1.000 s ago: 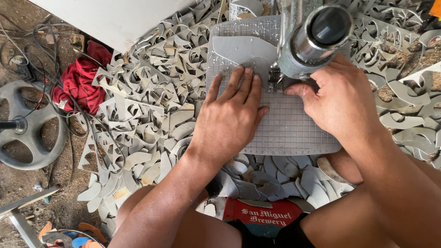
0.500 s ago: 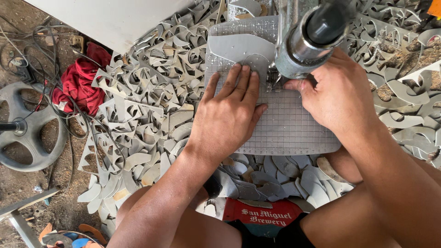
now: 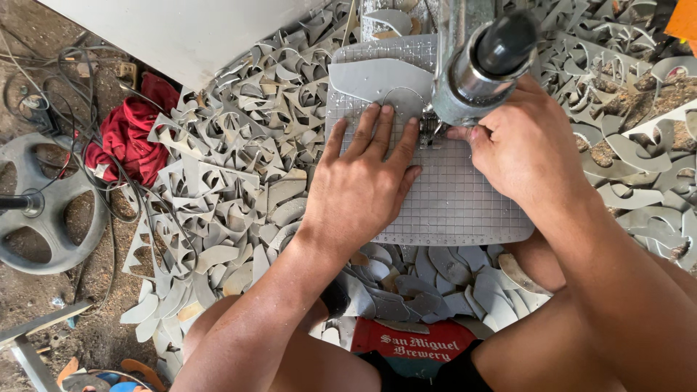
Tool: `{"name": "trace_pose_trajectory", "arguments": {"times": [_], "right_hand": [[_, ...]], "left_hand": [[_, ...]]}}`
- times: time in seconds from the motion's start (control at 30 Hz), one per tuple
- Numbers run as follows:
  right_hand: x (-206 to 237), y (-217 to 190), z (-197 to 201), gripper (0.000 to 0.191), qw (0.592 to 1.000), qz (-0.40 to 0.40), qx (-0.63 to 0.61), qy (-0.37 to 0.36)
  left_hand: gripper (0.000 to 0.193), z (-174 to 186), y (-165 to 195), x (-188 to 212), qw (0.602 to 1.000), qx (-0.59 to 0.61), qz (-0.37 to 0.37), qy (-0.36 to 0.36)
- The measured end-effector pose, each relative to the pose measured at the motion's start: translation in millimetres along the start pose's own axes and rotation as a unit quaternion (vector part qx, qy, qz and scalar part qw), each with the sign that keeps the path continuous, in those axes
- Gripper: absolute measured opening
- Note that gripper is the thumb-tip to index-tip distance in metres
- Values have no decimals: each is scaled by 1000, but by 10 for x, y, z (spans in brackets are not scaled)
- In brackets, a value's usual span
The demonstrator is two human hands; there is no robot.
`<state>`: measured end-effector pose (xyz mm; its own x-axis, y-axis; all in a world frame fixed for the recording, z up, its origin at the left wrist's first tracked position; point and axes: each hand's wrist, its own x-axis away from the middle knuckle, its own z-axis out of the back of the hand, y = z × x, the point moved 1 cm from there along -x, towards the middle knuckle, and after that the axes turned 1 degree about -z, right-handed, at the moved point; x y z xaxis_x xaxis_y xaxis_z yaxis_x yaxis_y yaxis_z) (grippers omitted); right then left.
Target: The person operates a sewing machine to stitch gray shoe sole pieces. They repeatedly pick up a sole piece, position it under the presser foot, guide it through the machine, and then remove the stitched piece to repeat the process.
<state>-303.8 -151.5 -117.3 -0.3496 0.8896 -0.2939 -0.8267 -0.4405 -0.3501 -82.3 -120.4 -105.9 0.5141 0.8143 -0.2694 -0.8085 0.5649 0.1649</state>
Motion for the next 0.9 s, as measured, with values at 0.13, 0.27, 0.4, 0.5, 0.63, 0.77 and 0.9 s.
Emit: {"name": "trace_pose_trajectory", "arguments": {"times": [0.13, 0.27, 0.4, 0.5, 0.63, 0.77, 0.9], "right_hand": [[-89, -22, 48, 13, 999, -15, 35, 9], [-123, -20, 196, 26, 997, -39, 60, -4], [-76, -39, 218, 27, 996, -80, 46, -2], [-93, -48, 138, 28, 997, -62, 24, 44], [-209, -31, 34, 23, 995, -55, 29, 80], [-343, -4, 44, 37, 992, -60, -15, 111], [-371, 73, 110, 37, 988, -123, 32, 82]], "left_hand": [[43, 49, 59, -45, 1000, -15, 7, 21], [22, 88, 90, -28, 998, -66, 4, -3], [20, 62, -60, -66, 1000, -4, -7, 6], [43, -22, -185, -201, 998, 28, -22, 48], [59, -64, -306, -357, 998, 63, -9, 19], [66, 22, -374, -451, 999, 31, -16, -8], [48, 105, -381, -445, 999, 46, 28, -7]]}}
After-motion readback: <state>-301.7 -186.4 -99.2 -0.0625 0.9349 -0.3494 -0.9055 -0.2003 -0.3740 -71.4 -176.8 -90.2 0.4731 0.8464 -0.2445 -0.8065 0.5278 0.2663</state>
